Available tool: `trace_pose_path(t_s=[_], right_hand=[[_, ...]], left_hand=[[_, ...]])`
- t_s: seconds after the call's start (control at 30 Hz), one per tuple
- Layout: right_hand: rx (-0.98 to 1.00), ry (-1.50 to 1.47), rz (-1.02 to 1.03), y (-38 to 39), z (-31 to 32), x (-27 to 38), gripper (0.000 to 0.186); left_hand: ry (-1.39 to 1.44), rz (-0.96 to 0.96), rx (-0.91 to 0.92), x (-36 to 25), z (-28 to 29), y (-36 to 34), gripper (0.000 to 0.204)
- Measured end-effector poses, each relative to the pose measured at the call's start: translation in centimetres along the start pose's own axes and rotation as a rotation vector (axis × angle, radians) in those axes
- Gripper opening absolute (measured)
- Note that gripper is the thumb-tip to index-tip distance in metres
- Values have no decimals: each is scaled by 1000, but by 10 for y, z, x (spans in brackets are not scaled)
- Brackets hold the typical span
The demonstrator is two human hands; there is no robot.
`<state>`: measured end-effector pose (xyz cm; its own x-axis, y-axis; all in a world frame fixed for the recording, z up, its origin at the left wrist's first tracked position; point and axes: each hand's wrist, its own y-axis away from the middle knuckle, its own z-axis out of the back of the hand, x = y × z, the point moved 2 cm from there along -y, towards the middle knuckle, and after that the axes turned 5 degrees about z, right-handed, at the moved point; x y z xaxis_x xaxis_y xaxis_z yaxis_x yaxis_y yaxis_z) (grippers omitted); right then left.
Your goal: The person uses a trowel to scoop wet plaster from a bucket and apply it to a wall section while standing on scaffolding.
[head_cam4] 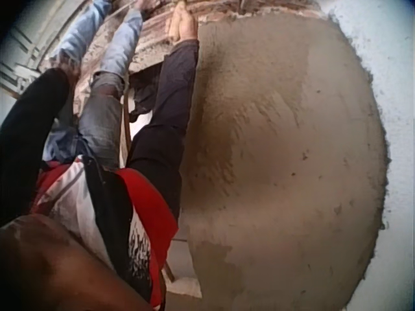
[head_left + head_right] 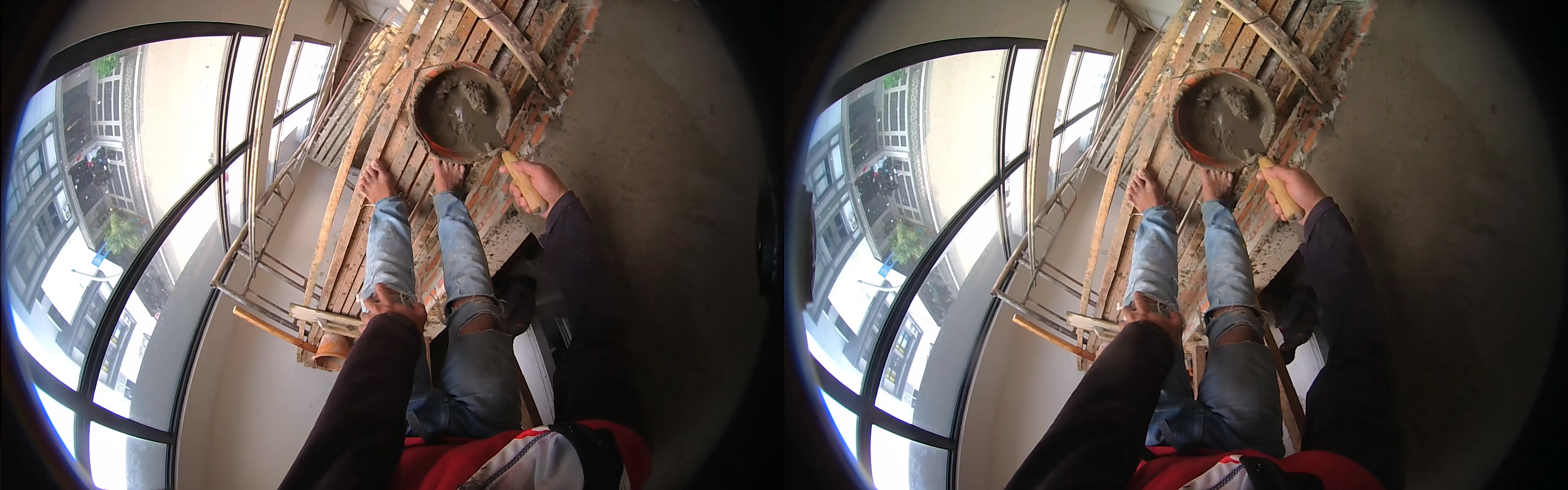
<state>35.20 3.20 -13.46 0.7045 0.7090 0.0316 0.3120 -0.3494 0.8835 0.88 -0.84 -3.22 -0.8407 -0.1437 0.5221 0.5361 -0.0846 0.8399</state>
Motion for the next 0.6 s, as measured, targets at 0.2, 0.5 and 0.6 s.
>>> trace_pose_path(t_s=[0.2, 0.5, 0.6], right_hand=[[-745, 2068, 57, -37, 0, 20, 37], [-442, 542, -225, -126, 39, 9, 25], [-352, 775, -206, -76, 32, 18, 29]], left_hand=[[15, -6, 3, 4, -6, -3, 91], [79, 1, 83, 4, 1, 3, 91], [40, 17, 117, 2, 0, 3, 92]])
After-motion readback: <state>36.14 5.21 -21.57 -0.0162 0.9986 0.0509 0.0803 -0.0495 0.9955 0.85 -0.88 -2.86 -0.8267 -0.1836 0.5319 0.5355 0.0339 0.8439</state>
